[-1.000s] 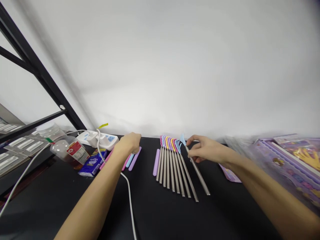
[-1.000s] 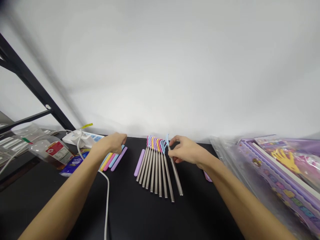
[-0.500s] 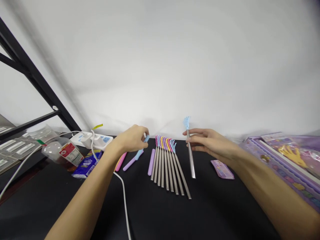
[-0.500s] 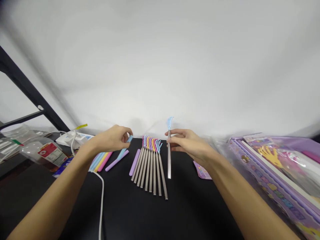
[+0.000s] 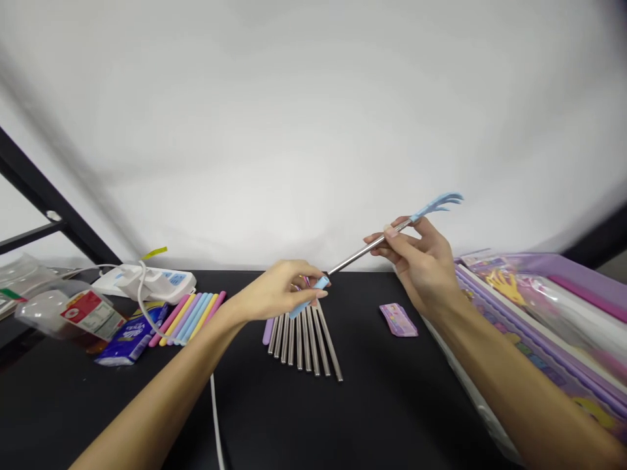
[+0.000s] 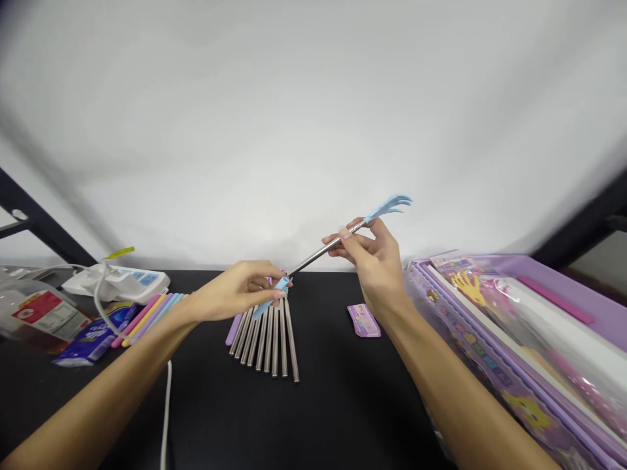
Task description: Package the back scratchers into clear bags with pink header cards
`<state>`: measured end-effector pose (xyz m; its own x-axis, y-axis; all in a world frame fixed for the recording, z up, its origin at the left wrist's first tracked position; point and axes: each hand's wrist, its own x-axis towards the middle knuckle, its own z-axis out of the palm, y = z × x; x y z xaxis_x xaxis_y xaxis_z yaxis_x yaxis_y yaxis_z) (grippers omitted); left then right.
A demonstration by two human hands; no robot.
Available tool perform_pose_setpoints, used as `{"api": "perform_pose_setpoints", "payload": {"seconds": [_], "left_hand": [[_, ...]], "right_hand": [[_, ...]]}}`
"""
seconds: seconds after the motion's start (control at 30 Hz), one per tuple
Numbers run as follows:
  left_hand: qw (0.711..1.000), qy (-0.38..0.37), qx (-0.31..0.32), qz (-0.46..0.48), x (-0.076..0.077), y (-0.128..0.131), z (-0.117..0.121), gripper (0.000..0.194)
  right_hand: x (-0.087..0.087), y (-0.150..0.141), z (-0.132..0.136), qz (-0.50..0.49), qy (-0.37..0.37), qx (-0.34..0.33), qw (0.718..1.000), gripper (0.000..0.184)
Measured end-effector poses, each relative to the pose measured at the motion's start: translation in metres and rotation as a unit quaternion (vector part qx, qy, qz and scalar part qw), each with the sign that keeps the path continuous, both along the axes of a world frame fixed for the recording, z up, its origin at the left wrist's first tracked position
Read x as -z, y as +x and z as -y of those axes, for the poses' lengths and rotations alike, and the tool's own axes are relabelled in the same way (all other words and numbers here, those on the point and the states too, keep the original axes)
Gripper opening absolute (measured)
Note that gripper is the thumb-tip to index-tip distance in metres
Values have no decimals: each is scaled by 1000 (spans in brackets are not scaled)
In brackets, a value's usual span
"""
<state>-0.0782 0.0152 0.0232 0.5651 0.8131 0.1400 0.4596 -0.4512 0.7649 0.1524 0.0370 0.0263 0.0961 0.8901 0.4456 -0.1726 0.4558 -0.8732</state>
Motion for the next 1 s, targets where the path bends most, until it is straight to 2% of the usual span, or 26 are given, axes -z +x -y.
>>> {"api": "perform_pose_setpoints", "payload": {"seconds": [0.27,0.43,0.53,0.63,0.73,0.83,0.9,1.0], "left_hand": [[999,16,-30,36,3,6,1,31],[997,13,-40,61,3,20,-1,38],[998,-3,-23,61,2,25,0,37],[998,-7,-21,50,1,23,-2,38],[997,61,-47,21,2,17,-6,30],[980,178,-88,-35,4,9,-10,19],[964,233,-102,-71,7,5,-13,16],[952,275,-79,-108,11,2,-15,17]], "right_hand": [[-1,3,3,97,-20,9,995,36],[13,-7,5,75,-4,-75,994,27],[21,-15,9,77,-26,-126,989,23],[22,-18,9,79,-43,-143,986,26],[16,-12,4,42,-101,-105,988,35],[9,1,-4,-4,-226,-57,972,34],[8,10,-7,22,-282,-70,957,29],[12,18,-9,93,-282,-122,947,30]]}}
